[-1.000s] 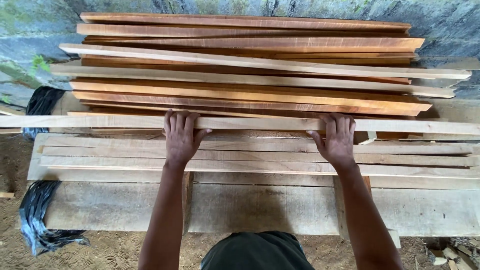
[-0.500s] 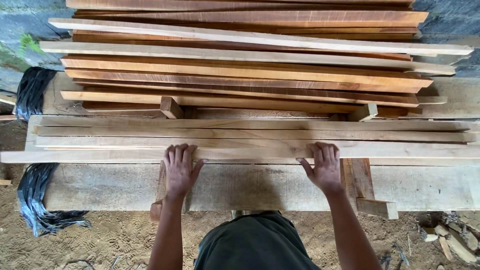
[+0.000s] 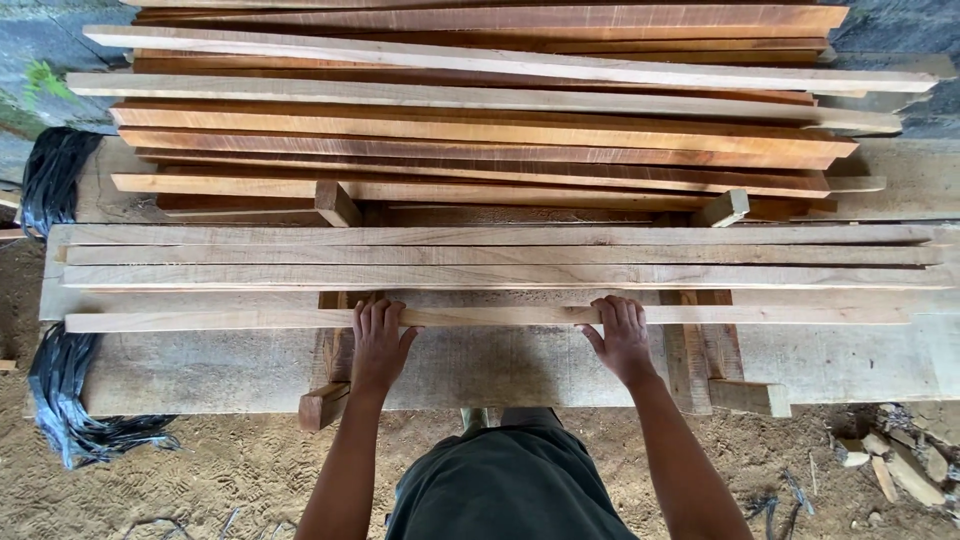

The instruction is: The recorder is arranging, aligning, and inspecting various wooden planks on a workbench.

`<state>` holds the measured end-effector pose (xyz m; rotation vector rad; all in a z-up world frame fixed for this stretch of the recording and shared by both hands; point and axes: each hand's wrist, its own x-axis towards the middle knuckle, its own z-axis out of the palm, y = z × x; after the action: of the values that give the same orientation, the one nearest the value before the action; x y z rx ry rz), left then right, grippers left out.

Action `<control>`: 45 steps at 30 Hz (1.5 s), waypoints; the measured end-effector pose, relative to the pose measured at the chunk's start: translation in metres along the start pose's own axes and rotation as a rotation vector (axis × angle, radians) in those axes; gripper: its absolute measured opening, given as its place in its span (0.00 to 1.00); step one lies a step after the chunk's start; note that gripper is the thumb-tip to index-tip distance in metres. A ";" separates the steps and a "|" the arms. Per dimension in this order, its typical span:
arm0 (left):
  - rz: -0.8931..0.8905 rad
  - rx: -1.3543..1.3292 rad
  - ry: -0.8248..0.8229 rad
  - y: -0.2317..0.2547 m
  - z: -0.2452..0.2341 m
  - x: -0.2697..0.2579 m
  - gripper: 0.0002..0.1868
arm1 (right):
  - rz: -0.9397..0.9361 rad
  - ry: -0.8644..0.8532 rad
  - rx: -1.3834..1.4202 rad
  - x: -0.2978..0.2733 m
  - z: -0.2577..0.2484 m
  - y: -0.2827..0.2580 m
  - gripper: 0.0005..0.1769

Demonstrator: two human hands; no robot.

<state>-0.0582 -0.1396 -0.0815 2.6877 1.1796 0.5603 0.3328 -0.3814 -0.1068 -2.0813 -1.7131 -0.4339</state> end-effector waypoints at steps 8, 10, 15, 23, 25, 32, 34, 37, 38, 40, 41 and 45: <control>0.017 0.036 0.106 -0.005 0.012 -0.007 0.31 | -0.014 0.013 0.045 0.001 -0.002 -0.001 0.29; 0.027 0.034 0.146 0.003 0.006 -0.007 0.31 | -0.020 0.032 0.061 0.005 -0.010 -0.005 0.30; 0.065 0.039 0.217 0.004 0.009 -0.022 0.17 | 0.046 0.165 -0.040 -0.014 -0.024 -0.018 0.25; 0.038 0.076 0.310 0.004 0.018 -0.014 0.07 | 0.034 0.234 -0.068 -0.002 -0.020 -0.016 0.13; 0.035 0.082 0.330 0.001 0.022 -0.009 0.06 | 0.036 0.230 -0.073 0.002 -0.018 -0.013 0.12; 0.090 0.085 0.365 0.003 0.010 0.021 0.03 | 0.050 0.256 -0.076 0.017 -0.011 -0.009 0.10; 0.117 0.089 0.382 0.001 0.002 0.028 0.02 | 0.050 0.284 -0.065 0.033 -0.016 -0.022 0.10; 0.108 0.093 0.379 0.012 0.001 0.025 0.01 | 0.062 0.303 -0.099 0.025 -0.011 -0.024 0.11; 0.125 0.080 0.388 0.011 0.008 0.023 0.02 | 0.069 0.298 -0.128 0.021 -0.005 -0.024 0.14; 0.140 0.069 0.405 0.018 0.013 0.025 0.04 | 0.068 0.300 -0.157 0.029 0.004 -0.034 0.18; 0.185 0.128 0.263 0.027 0.012 0.024 0.12 | -0.002 0.288 -0.072 0.035 0.005 -0.048 0.15; 0.378 0.109 0.210 0.079 0.029 0.035 0.26 | -0.137 0.205 -0.063 0.066 0.027 -0.108 0.17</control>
<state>0.0284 -0.1676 -0.0760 3.0282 0.7582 0.8724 0.2394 -0.2937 -0.0860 -1.8936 -1.7447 -0.7253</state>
